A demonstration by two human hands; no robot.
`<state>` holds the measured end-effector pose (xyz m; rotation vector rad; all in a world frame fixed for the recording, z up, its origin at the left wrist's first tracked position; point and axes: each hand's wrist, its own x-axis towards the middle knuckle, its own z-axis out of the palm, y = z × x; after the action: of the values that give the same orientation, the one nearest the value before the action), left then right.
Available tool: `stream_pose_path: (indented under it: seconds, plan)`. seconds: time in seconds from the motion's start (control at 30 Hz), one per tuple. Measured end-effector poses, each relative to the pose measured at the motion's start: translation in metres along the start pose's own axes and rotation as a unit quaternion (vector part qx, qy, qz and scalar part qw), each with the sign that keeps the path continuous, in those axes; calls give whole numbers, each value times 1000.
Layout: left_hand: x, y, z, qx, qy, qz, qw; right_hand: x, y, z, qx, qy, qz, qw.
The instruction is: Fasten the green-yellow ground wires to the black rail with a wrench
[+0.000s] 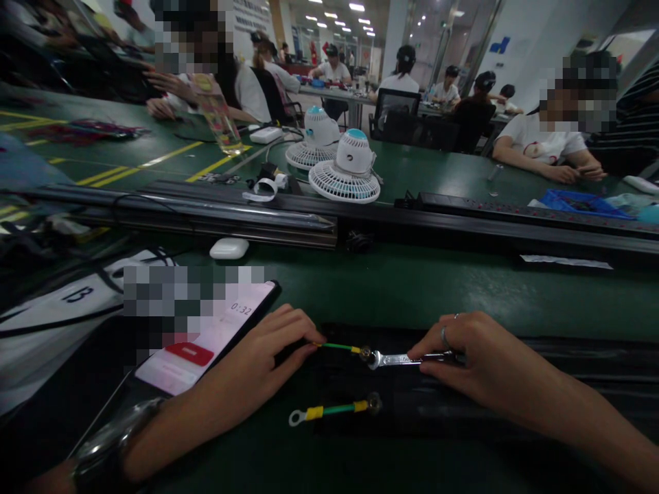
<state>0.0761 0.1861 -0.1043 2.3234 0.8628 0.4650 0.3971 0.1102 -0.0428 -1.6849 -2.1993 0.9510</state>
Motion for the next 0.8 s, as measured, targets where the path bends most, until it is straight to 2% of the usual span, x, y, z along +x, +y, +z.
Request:
stream_pose_path:
  seconds: [0.2,0.8]
  plan:
    - [-1,0,-1,-7,6,-1,1000,-3,-2,2,-12,16,11,1000]
    - [-2,0,-1,-16,-9,-7,1000,-2,-2,10,-87,25,-18,996]
